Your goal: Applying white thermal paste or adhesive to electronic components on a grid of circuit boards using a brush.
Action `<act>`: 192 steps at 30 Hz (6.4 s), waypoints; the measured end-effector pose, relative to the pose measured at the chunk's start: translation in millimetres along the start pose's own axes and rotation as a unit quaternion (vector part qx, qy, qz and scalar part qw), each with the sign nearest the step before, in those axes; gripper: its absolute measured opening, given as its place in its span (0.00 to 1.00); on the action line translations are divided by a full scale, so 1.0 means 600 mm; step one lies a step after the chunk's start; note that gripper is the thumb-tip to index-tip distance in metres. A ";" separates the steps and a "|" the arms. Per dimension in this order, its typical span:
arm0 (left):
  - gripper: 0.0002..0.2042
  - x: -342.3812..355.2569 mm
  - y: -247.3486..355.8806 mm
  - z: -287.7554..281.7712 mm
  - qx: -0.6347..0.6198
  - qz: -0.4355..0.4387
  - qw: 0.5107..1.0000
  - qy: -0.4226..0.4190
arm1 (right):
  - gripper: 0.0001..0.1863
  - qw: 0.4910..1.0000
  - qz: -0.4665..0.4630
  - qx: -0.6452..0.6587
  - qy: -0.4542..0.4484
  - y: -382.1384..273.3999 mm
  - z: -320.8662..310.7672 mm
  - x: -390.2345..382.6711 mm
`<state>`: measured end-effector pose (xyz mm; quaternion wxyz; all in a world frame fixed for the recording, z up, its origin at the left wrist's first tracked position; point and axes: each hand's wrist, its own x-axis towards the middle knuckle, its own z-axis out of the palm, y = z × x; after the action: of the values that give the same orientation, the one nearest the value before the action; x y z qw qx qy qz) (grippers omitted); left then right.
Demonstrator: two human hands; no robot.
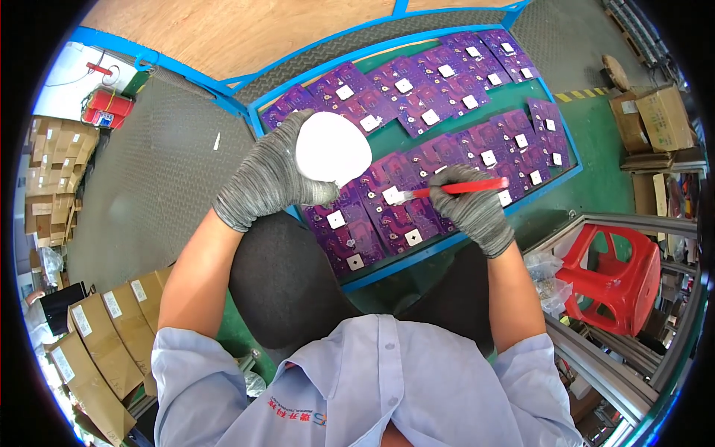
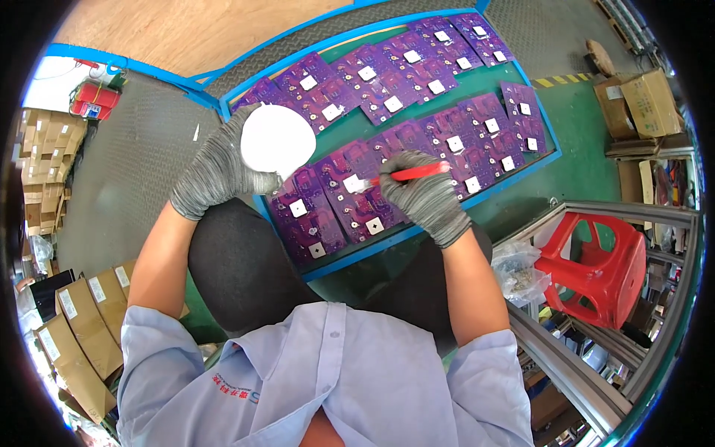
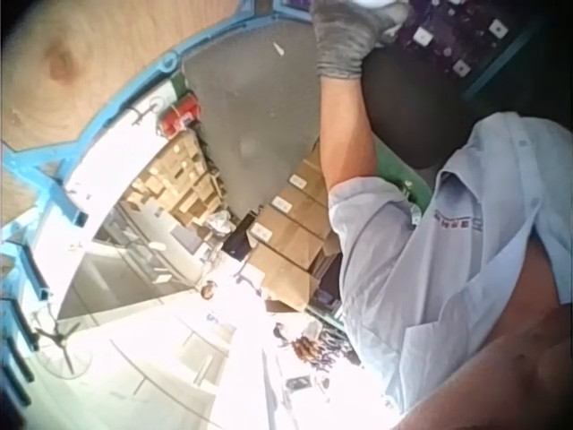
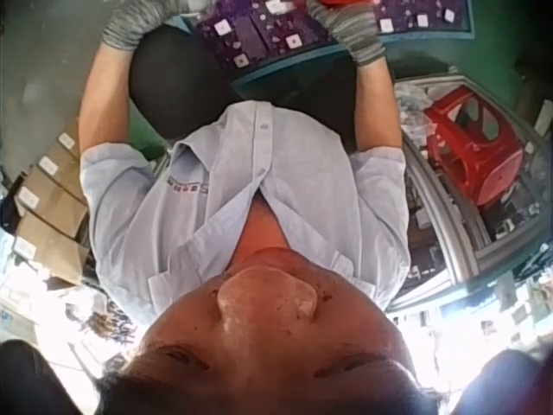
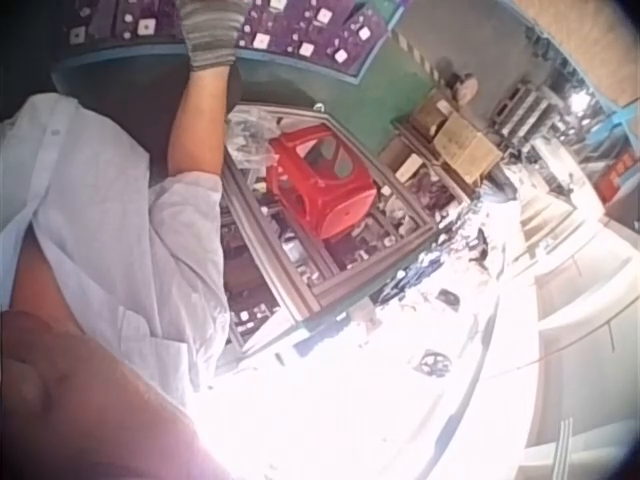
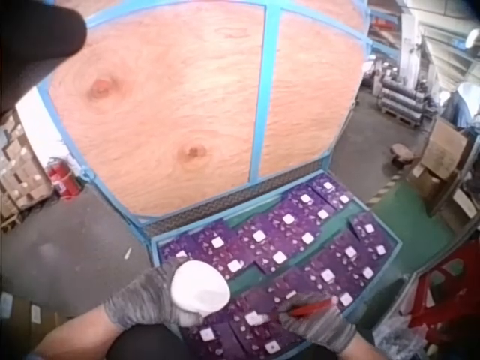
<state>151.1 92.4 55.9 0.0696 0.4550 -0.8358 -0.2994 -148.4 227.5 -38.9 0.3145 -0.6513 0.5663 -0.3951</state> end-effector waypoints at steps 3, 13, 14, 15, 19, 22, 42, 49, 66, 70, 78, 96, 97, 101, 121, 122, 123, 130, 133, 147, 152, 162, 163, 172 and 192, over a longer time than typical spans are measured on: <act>0.54 -0.002 -0.010 -0.001 -0.019 0.011 1.000 0.000 | 0.05 0.993 0.102 0.050 0.017 -0.012 -0.015 0.010; 0.56 -0.007 0.000 -0.007 -0.040 0.003 0.999 -0.009 | 0.05 0.996 0.053 0.066 0.014 -0.022 0.008 0.021; 0.56 -0.007 0.001 -0.005 -0.040 0.004 0.999 -0.010 | 0.05 0.998 0.007 0.068 0.000 -0.021 0.013 0.019; 0.56 -0.006 0.000 -0.005 -0.012 0.003 1.000 -0.010 | 0.05 0.997 0.017 0.074 -0.009 -0.016 0.019 0.020; 0.57 -0.009 -0.008 0.000 -0.008 0.019 1.000 -0.001 | 0.05 0.993 0.118 -0.010 -0.008 -0.019 -0.003 0.015; 0.57 -0.008 0.000 -0.006 -0.006 0.020 1.000 -0.012 | 0.04 0.998 0.022 0.056 0.014 -0.032 0.003 0.008; 0.54 -0.021 -0.004 -0.004 -0.225 0.064 0.971 -0.038 | 0.14 0.970 -0.239 -0.038 0.007 -0.226 -0.055 0.065; 0.51 -0.019 0.007 -0.016 -0.345 0.013 0.935 -0.081 | 0.13 0.941 -0.299 -0.154 0.029 -0.233 -0.038 0.055; 0.54 0.000 -0.044 0.007 -0.060 0.051 0.997 -0.005 | 0.05 0.993 0.090 0.035 0.069 -0.148 -0.100 -0.090; 0.55 0.001 -0.034 0.006 -0.039 0.043 0.998 -0.013 | 0.04 0.977 0.186 0.105 0.018 -0.067 -0.066 -0.128; 0.54 0.001 -0.023 0.005 -0.043 0.048 0.998 -0.023 | 0.06 0.978 0.194 0.075 0.030 -0.020 -0.034 -0.120; 0.56 0.006 -0.018 0.010 0.006 0.043 0.999 -0.032 | 0.05 0.994 0.090 0.055 0.021 -0.040 -0.032 -0.137; 0.55 0.007 -0.015 0.010 0.023 0.048 0.998 -0.030 | 0.04 0.992 0.116 0.039 0.038 -0.032 -0.033 -0.141; 0.53 0.003 -0.029 0.019 0.004 0.068 0.998 -0.002 | 0.03 0.985 0.148 0.056 0.062 -0.035 -0.048 -0.147; 0.51 0.004 -0.025 0.024 0.028 0.165 0.985 -0.029 | 0.04 0.995 0.074 -0.044 0.055 -0.049 -0.030 -0.128; 0.51 0.005 -0.020 0.019 0.033 0.169 0.985 -0.027 | 0.04 0.995 0.071 -0.043 0.060 -0.057 -0.040 -0.131; 0.48 0.005 -0.017 0.015 0.016 0.189 0.981 -0.034 | 0.04 0.993 0.058 -0.020 0.103 -0.081 -0.057 -0.124; 0.51 -0.003 -0.011 0.005 -0.129 0.200 0.959 -0.153 | 0.08 0.956 -0.134 0.016 0.259 -0.197 -0.151 -0.093; 0.57 -0.013 -0.030 0.006 -0.322 0.075 0.923 -0.198 | 0.08 0.963 -0.193 -0.011 0.186 -0.224 -0.118 -0.036; 0.51 -0.006 0.024 -0.010 -0.352 0.006 0.915 -0.199 | 0.11 0.956 -0.227 -0.170 0.077 -0.255 -0.057 0.005; 0.49 -0.001 0.017 -0.003 -0.322 0.010 0.926 -0.196 | 0.11 0.966 -0.175 -0.177 0.073 -0.265 -0.090 -0.019; 0.45 -0.002 0.015 -0.006 -0.127 0.034 0.986 -0.100 | 0.11 0.991 -0.050 -0.009 0.126 -0.143 -0.107 -0.130; 0.44 0.002 0.025 -0.010 0.036 0.150 0.982 -0.109 | 0.11 0.994 -0.014 0.022 0.108 -0.129 -0.076 -0.140; 0.51 -0.010 -0.023 0.003 -0.063 0.046 0.995 -0.066 | 0.07 0.986 0.066 0.155 0.013 -0.075 0.082 -0.146; 0.49 -0.008 -0.035 0.008 -0.042 0.088 0.994 -0.056 | 0.07 0.992 0.043 0.119 -0.019 -0.079 0.072 -0.124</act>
<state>167.3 90.0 40.6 0.0676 0.3589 -0.8620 -0.3516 -91.0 306.8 -31.2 0.4167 -0.5920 0.5367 -0.4334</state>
